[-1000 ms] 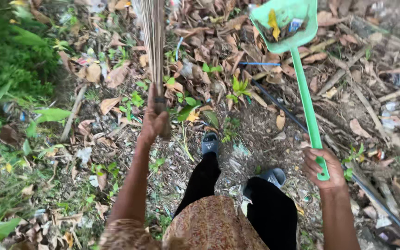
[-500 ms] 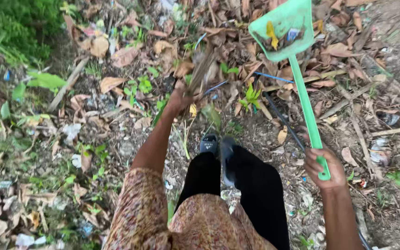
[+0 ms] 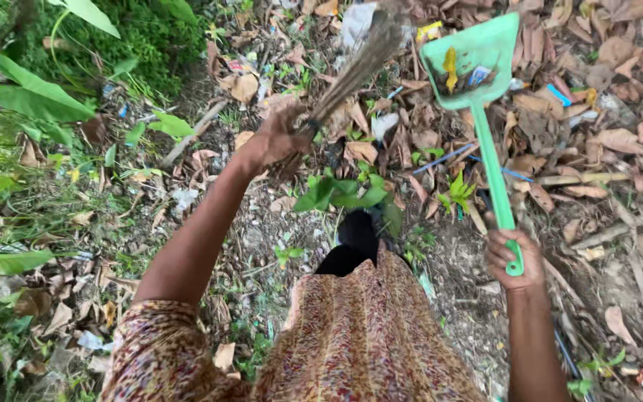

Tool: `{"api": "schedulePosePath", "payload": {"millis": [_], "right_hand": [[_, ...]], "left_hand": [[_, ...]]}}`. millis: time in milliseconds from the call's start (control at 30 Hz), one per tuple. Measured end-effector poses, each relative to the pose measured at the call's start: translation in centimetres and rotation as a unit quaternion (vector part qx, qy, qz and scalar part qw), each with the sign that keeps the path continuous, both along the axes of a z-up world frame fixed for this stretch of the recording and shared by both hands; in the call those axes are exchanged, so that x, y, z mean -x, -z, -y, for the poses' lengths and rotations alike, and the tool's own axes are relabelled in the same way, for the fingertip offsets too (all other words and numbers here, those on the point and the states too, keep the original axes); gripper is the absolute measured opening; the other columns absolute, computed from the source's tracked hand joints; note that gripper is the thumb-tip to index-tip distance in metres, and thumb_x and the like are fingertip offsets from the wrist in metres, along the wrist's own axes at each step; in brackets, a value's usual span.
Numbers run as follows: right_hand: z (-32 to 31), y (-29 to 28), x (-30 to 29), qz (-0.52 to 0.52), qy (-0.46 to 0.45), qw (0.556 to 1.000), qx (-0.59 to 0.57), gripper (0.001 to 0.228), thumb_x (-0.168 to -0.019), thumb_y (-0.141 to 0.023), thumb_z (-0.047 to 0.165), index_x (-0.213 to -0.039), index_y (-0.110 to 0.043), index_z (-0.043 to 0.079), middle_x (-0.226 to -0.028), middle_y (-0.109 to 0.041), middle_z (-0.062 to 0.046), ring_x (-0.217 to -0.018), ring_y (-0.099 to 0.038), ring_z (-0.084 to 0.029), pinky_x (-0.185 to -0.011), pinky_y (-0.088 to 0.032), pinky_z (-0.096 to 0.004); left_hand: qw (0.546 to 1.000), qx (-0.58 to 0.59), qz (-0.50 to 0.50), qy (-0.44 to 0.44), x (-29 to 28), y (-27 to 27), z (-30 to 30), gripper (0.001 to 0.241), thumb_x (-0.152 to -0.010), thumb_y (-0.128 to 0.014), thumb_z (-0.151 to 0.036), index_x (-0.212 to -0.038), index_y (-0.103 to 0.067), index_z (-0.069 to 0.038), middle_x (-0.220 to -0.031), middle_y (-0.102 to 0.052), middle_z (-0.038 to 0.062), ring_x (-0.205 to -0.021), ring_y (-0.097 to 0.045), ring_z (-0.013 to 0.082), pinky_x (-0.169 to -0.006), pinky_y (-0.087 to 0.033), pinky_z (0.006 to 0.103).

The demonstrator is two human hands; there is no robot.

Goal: The person sweeps dry leaves and trash off the ground using a hand broom and a dustpan.

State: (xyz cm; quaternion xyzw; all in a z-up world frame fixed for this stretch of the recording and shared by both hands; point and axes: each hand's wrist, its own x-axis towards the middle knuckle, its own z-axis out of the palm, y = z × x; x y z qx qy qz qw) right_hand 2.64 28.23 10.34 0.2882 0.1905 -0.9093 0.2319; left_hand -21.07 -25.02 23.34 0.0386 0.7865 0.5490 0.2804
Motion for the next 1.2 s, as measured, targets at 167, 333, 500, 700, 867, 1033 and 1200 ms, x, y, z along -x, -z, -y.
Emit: {"api": "schedulePosePath", "payload": {"millis": [167, 333, 500, 700, 867, 1033, 1200], "right_hand": [[2.2, 4.5, 1.8, 0.03, 0.02, 0.998, 0.045, 0.049, -0.097, -0.06, 0.011, -0.143, -0.054, -0.004, -0.07, -0.05, 0.004, -0.05, -0.048, -0.005, -0.043, -0.042, -0.023], [5.7, 4.8, 2.7, 0.055, 0.045, 0.991, -0.117, 0.039, -0.094, -0.066, 0.011, -0.131, -0.059, -0.003, -0.073, -0.056, 0.005, -0.046, -0.046, 0.0, -0.036, -0.039, -0.016], [6.4, 2.3, 3.2, 0.077, 0.093, 0.986, -0.118, 0.039, -0.091, -0.068, 0.012, -0.126, -0.061, -0.001, -0.068, -0.056, 0.004, -0.044, -0.048, -0.002, -0.036, -0.043, -0.018], [7.3, 1.6, 3.2, 0.078, 0.158, 0.973, -0.15, 0.042, -0.093, -0.068, 0.012, -0.132, -0.058, -0.001, -0.071, -0.053, 0.004, -0.046, -0.046, -0.003, -0.037, -0.039, -0.02], [12.6, -0.2, 1.0, 0.11, 0.25, 0.948, -0.162, 0.049, -0.089, -0.064, 0.009, -0.136, -0.055, 0.003, -0.072, -0.053, 0.002, -0.043, -0.045, -0.006, -0.038, -0.038, -0.023], [19.1, -3.6, 0.4, 0.096, 0.327, 0.913, -0.224, 0.042, -0.089, -0.061, 0.006, -0.132, -0.059, 0.005, -0.071, -0.05, 0.001, -0.044, -0.045, -0.006, -0.038, -0.039, -0.022], [21.4, -3.7, 1.2, 0.084, 0.381, 0.904, -0.176, 0.026, -0.094, -0.063, 0.004, -0.116, -0.05, 0.003, -0.074, -0.052, -0.003, -0.045, -0.047, -0.01, -0.038, -0.042, -0.025]], "left_hand": [[0.979, 0.042, 0.196, -0.032, 2.4, 3.2, -0.1, 0.065, -0.086, -0.07, -0.02, -0.147, -0.053, -0.002, -0.108, -0.075, 0.026, -0.078, -0.071, 0.0294, -0.064, -0.061, 0.0365], [0.983, -0.011, 0.166, -0.081, 3.8, 7.5, 0.5, 0.07, -0.085, -0.075, -0.016, -0.149, -0.049, -0.003, -0.116, -0.075, 0.014, -0.101, -0.071, 0.0194, -0.084, -0.055, 0.0243], [0.923, -0.078, 0.375, -0.049, 4.9, 9.1, 3.3, 0.065, -0.074, -0.071, -0.004, -0.133, -0.046, -0.011, -0.091, -0.068, 0.018, -0.07, -0.068, 0.0278, -0.061, -0.062, 0.0371], [0.892, 0.077, 0.442, 0.059, 6.7, 11.2, 2.9, 0.061, -0.086, -0.075, -0.014, -0.136, -0.042, -0.007, -0.088, -0.063, 0.015, -0.063, -0.063, 0.0263, -0.053, -0.058, 0.0396], [0.796, 0.119, 0.546, 0.233, 6.3, 18.0, -1.8, 0.05, -0.086, -0.073, -0.015, -0.133, -0.056, -0.02, -0.087, -0.074, 0.008, -0.059, -0.067, 0.0195, -0.053, -0.059, 0.032], [0.725, 0.089, 0.6, 0.326, 2.3, 30.1, -2.6, 0.034, -0.093, -0.074, -0.017, -0.101, -0.062, 0.014, -0.076, -0.069, 0.016, -0.051, -0.062, 0.0217, -0.042, -0.051, 0.0332], [0.803, 0.092, 0.551, 0.208, 7.2, 38.0, -5.6, 0.024, -0.086, -0.077, -0.009, -0.102, -0.066, 0.005, -0.079, -0.068, 0.014, -0.059, -0.061, 0.0213, -0.045, -0.05, 0.0318]]}}
